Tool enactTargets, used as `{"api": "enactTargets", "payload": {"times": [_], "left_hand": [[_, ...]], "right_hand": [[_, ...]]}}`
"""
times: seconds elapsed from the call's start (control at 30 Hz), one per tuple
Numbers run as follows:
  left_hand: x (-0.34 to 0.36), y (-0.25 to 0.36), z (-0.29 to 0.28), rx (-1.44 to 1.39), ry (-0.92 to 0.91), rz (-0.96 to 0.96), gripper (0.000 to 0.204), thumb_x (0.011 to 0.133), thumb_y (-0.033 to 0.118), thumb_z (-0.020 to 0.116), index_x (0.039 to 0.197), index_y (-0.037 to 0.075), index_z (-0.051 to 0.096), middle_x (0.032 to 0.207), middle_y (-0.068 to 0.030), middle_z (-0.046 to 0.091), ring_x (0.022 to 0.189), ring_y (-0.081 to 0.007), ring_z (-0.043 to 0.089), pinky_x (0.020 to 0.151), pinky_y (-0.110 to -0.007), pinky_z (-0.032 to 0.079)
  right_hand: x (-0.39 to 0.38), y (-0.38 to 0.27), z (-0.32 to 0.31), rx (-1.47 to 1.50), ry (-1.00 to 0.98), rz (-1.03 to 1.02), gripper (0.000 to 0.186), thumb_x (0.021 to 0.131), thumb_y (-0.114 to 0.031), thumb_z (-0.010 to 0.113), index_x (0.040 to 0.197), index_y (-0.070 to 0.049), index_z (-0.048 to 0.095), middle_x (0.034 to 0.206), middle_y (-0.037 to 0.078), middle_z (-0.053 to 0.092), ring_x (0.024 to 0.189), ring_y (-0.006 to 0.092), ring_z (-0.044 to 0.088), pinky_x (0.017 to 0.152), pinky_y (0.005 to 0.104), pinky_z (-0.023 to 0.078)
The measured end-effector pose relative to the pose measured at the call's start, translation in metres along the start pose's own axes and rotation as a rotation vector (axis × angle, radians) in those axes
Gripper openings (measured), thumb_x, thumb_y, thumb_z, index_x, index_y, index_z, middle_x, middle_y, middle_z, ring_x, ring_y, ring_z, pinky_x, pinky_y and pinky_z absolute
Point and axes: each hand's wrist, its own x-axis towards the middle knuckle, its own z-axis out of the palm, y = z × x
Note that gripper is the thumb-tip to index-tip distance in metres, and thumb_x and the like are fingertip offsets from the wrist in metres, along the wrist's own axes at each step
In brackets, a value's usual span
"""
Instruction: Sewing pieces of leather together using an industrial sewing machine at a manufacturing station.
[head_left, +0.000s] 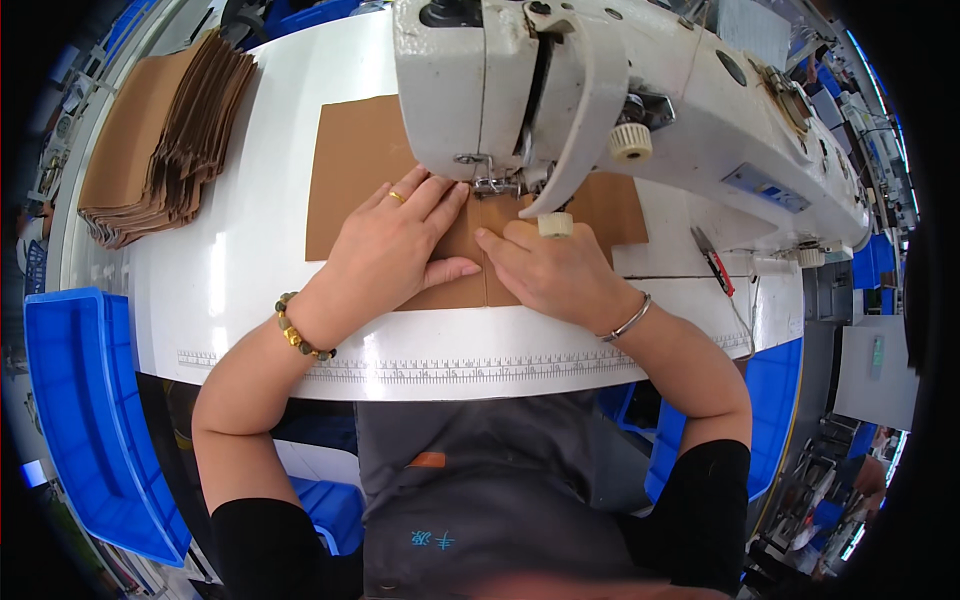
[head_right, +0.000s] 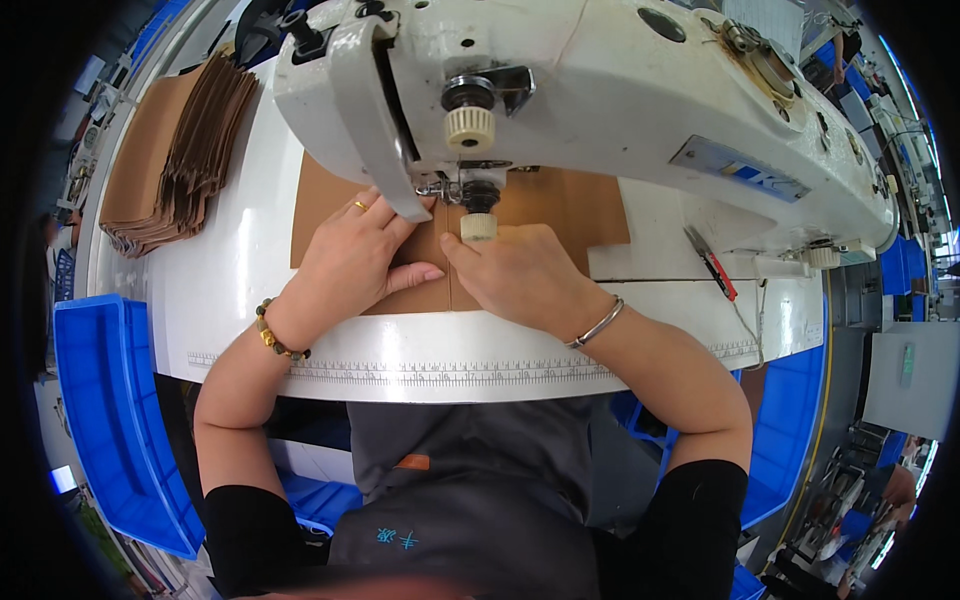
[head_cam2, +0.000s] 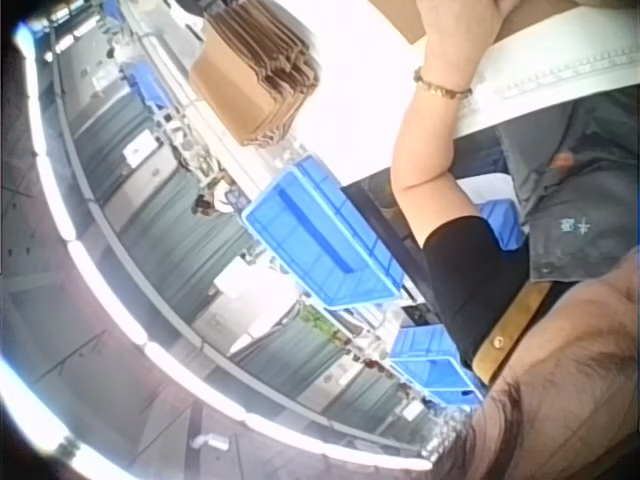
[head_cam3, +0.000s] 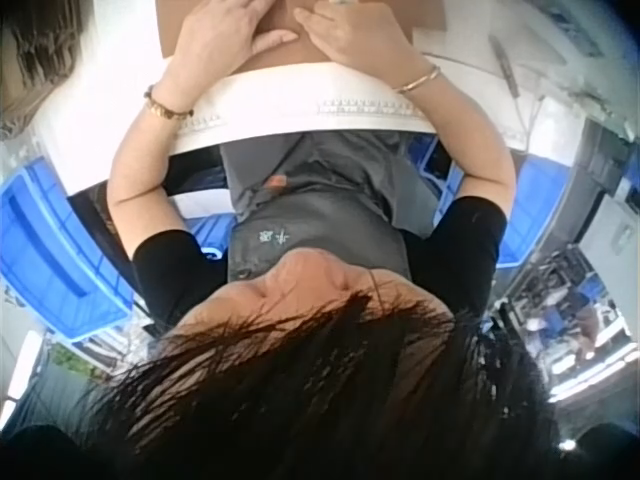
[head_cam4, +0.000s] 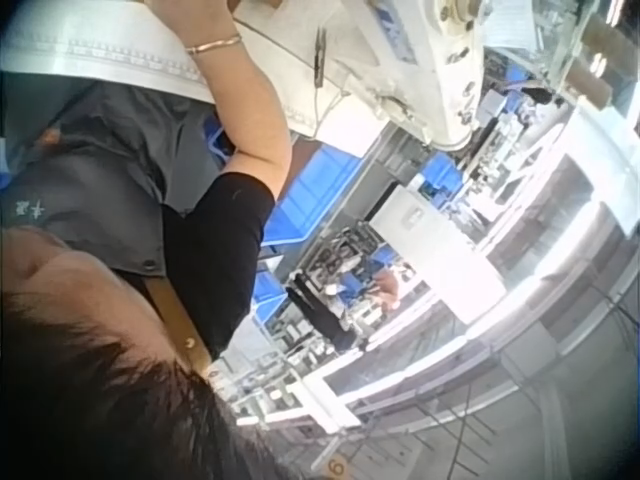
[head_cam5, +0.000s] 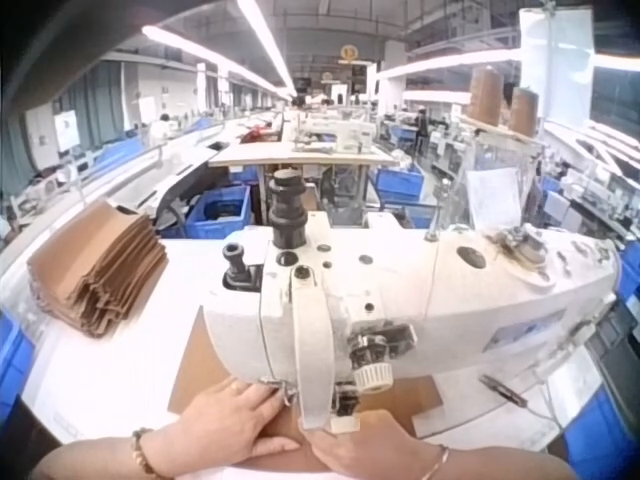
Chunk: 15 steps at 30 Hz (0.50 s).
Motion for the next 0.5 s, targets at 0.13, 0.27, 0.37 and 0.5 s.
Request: {"api": "enactTargets", "payload": {"times": [0.13, 0.27, 0.37, 0.5], "left_hand": [[-0.0006, -0.0009, -0.0013, -0.001, 0.006, -0.003, 0.075, 0.092, 0.058, 0.062, 0.139, 0.0, 0.06, 0.139, -0.0133, 0.059, 0.135, -0.0297, 0.053, 0.108, -0.039, 0.047], [0.0007, -0.0011, -0.0014, -0.012, -0.003, -0.001, 0.074, 0.092, 0.057, 0.063, 0.139, 0.0, 0.06, 0.139, -0.0129, 0.059, 0.135, -0.0291, 0.053, 0.107, -0.039, 0.047], [0.0009, -0.0007, -0.0008, -0.034, -0.006, -0.006, 0.074, 0.091, 0.056, 0.065, 0.138, 0.0, 0.061, 0.138, -0.0126, 0.06, 0.136, -0.0287, 0.053, 0.107, -0.039, 0.048], [0.0021, 0.0001, -0.0017, -0.027, 0.037, -0.019, 0.073, 0.089, 0.056, 0.067, 0.137, 0.002, 0.062, 0.135, -0.0126, 0.062, 0.133, -0.0298, 0.056, 0.105, -0.04, 0.049]], "right_hand": [[0.0027, -0.0005, -0.0027, -0.019, -0.022, 0.0, 0.034, 0.085, -0.021, 0.075, 0.118, -0.013, 0.073, 0.082, -0.003, 0.056, 0.066, 0.0143, 0.06, 0.048, 0.0301, 0.045], [0.0017, 0.0018, 0.0025, 0.019, 0.03, -0.008, 0.033, 0.085, -0.019, 0.075, 0.116, -0.012, 0.073, 0.08, -0.002, 0.057, 0.067, 0.0156, 0.062, 0.051, 0.03, 0.048], [0.0008, 0.0028, 0.0031, 0.027, 0.04, -0.006, 0.032, 0.085, -0.019, 0.075, 0.115, -0.012, 0.074, 0.08, -0.002, 0.058, 0.067, 0.0164, 0.063, 0.051, 0.0297, 0.049], [0.0036, 0.0015, -0.0005, -0.01, 0.003, 0.021, 0.03, 0.085, -0.018, 0.074, 0.114, -0.012, 0.074, 0.08, -0.002, 0.059, 0.066, 0.0162, 0.062, 0.051, 0.0303, 0.048]]}}
